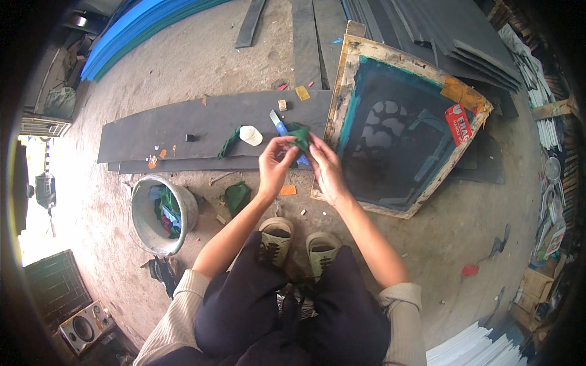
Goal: The person applies glue to a wooden frame and presses a green material onto it, smoothing it down by hand. The person repeats this process on different sections of the frame.
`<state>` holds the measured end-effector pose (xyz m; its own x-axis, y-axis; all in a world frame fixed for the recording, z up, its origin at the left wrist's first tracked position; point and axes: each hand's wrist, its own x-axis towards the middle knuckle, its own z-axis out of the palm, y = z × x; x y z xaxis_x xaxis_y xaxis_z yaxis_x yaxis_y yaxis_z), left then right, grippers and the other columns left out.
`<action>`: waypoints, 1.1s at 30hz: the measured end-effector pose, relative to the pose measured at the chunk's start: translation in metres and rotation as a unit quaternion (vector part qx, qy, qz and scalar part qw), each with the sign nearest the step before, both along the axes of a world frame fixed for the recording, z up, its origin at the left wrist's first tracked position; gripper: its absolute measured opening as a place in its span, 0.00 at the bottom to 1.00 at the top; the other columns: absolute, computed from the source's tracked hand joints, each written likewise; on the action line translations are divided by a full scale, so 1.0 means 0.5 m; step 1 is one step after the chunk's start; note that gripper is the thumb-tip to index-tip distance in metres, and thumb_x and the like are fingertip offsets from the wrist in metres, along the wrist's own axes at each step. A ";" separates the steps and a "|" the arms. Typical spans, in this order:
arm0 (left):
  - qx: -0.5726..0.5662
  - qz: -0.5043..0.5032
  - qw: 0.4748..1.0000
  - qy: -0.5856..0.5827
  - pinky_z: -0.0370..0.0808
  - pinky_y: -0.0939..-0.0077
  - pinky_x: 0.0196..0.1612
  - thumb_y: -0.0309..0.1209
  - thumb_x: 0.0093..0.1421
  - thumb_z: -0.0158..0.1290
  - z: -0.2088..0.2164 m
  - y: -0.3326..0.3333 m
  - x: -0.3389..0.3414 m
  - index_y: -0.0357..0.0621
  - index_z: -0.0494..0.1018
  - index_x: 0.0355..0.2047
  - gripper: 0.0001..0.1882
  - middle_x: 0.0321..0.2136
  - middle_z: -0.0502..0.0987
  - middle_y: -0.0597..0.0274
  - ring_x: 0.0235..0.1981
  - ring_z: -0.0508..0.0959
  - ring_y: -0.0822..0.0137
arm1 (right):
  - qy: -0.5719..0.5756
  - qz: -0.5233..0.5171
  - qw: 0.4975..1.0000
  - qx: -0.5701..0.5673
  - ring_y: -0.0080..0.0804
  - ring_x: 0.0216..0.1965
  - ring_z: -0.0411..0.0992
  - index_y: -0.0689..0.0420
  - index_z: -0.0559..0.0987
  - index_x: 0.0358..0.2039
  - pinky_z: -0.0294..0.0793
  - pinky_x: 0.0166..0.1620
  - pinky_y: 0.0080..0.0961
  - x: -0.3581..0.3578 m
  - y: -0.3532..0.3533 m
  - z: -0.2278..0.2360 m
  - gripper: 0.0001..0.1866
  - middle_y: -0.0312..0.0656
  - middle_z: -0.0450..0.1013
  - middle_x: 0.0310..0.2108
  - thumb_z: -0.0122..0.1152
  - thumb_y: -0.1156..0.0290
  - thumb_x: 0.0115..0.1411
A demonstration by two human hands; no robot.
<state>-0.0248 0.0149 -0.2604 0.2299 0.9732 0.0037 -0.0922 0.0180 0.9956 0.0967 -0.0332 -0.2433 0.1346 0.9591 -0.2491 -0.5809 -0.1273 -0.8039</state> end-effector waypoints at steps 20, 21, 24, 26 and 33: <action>0.015 -0.186 0.981 0.048 0.66 0.76 0.44 0.35 0.61 0.46 -0.019 0.050 0.153 0.38 0.57 0.49 0.20 0.37 0.71 0.56 0.39 0.69 0.69 | -0.320 -0.355 0.868 -0.133 0.23 0.50 0.60 0.65 0.65 0.51 0.54 0.54 0.19 0.448 -0.273 -0.037 0.29 0.38 0.64 0.49 0.50 0.52 0.59; 0.051 -0.175 0.983 0.039 0.65 0.77 0.45 0.34 0.61 0.46 -0.003 0.041 0.151 0.38 0.57 0.49 0.20 0.38 0.71 0.56 0.40 0.69 0.70 | -0.316 -0.366 0.866 -0.125 0.21 0.48 0.61 0.65 0.67 0.49 0.55 0.53 0.18 0.441 -0.277 -0.019 0.28 0.37 0.66 0.47 0.50 0.53 0.59; 0.088 -0.162 0.983 -0.016 0.63 0.78 0.48 0.33 0.61 0.45 0.063 0.012 0.135 0.37 0.57 0.50 0.20 0.41 0.69 0.57 0.43 0.67 0.71 | -0.335 -0.391 0.852 -0.091 0.20 0.44 0.62 0.64 0.69 0.46 0.58 0.49 0.17 0.409 -0.321 0.059 0.24 0.35 0.67 0.43 0.51 0.55 0.60; 0.089 -0.178 0.978 -0.060 0.63 0.77 0.48 0.33 0.61 0.45 0.139 -0.011 0.141 0.36 0.57 0.51 0.20 0.42 0.69 0.57 0.43 0.67 0.71 | -0.412 -0.408 0.813 -0.051 0.22 0.40 0.65 0.65 0.72 0.42 0.62 0.46 0.19 0.428 -0.352 0.145 0.23 0.38 0.70 0.38 0.53 0.56 0.58; 0.053 -0.145 0.973 -0.174 0.63 0.78 0.49 0.42 0.60 0.47 0.521 0.028 0.106 0.36 0.56 0.53 0.28 0.46 0.68 0.57 0.46 0.67 0.71 | -0.467 -0.350 0.810 0.061 0.19 0.32 0.66 0.64 0.74 0.35 0.64 0.37 0.17 0.407 -0.312 0.651 0.25 0.36 0.71 0.30 0.59 0.51 0.52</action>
<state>0.0281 0.0290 0.0001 0.4621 0.8572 0.2274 -0.4297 -0.0079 0.9029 0.3000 -0.1893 0.0820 0.7316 0.5756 0.3653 0.3921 0.0830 -0.9162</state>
